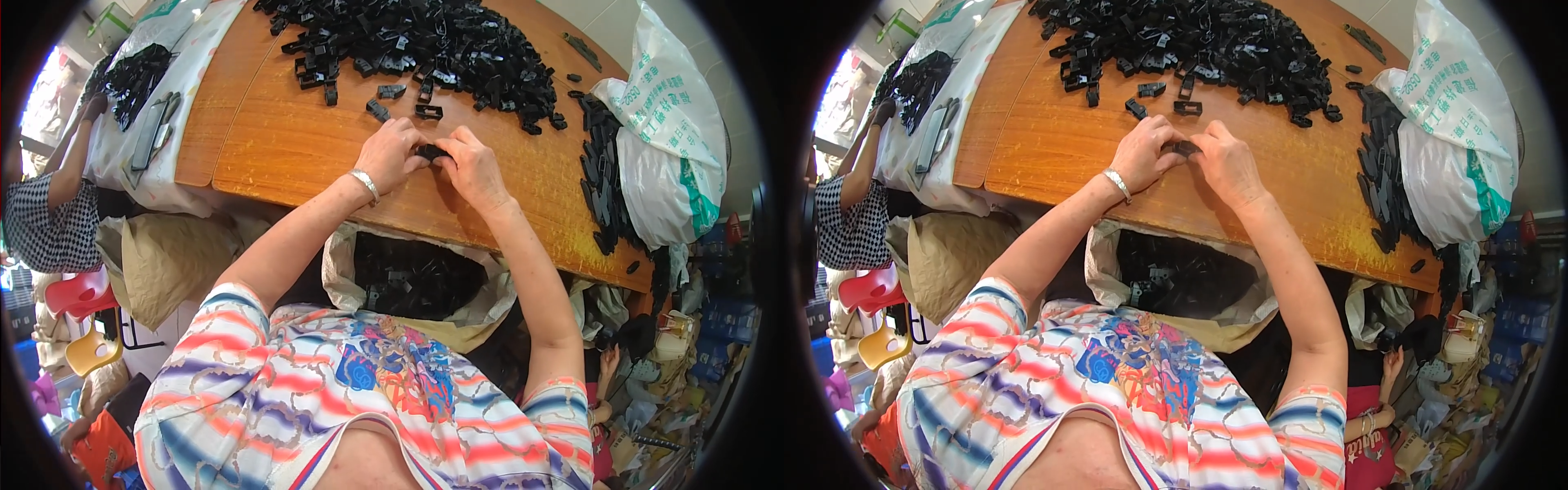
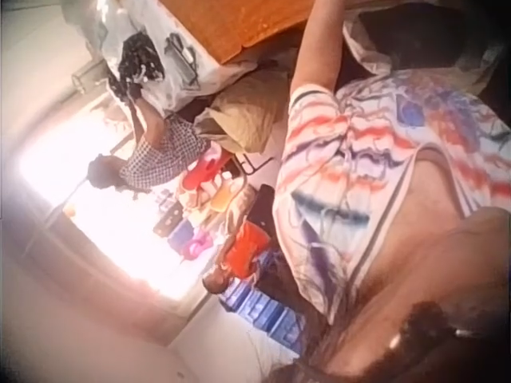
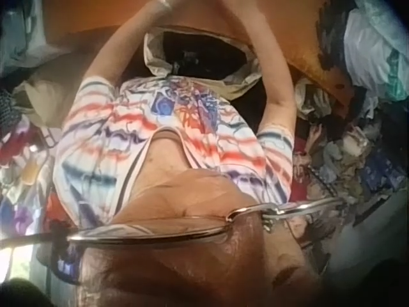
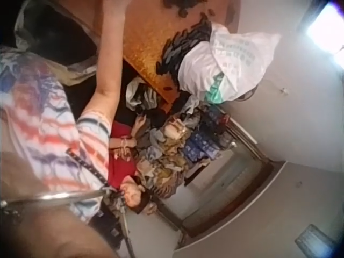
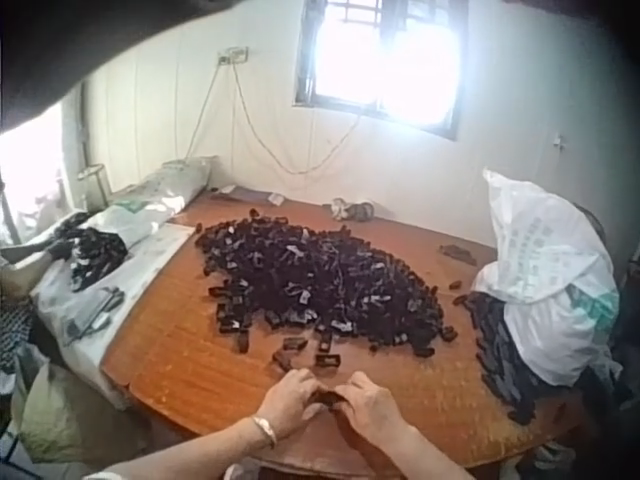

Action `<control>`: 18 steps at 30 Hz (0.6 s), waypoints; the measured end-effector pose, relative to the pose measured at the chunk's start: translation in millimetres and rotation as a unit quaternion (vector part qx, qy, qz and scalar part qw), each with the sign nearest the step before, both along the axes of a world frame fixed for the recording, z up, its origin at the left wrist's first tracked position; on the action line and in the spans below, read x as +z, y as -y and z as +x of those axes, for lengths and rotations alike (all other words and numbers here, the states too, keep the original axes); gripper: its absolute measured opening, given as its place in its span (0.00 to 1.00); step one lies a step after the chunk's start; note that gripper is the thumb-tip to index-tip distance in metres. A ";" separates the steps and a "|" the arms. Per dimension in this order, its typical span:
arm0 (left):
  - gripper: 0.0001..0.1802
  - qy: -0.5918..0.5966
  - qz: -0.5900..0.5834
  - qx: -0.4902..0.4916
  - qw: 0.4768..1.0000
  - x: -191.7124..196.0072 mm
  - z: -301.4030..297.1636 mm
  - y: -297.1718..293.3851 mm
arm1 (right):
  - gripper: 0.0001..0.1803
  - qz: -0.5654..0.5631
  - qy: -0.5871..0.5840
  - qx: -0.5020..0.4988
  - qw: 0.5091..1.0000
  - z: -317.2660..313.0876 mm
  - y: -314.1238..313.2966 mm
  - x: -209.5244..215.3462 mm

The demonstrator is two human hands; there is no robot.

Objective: Assembling small black plastic buckle components at a workbench.

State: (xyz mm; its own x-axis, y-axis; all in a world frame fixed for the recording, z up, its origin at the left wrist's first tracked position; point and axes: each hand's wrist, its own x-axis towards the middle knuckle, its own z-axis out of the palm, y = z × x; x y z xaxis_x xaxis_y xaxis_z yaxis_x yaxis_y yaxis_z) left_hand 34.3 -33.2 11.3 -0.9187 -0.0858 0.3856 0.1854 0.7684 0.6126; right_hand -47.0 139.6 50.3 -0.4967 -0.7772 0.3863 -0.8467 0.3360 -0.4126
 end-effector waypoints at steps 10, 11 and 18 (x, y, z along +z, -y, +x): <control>0.13 -0.021 -0.016 0.006 1.000 -4.2 -5.3 3.6 | 0.12 0.066 -0.052 0.004 0.996 2.2 3.5 -11.2; 0.13 -0.024 -0.020 0.008 0.999 -5.6 -5.5 2.8 | 0.14 0.043 -0.098 -0.012 0.994 6.9 2.5 -18.3; 0.14 -0.023 -0.037 0.012 0.999 -2.0 -1.6 -1.8 | 0.18 0.005 -0.135 -0.073 0.988 20.0 0.6 -31.1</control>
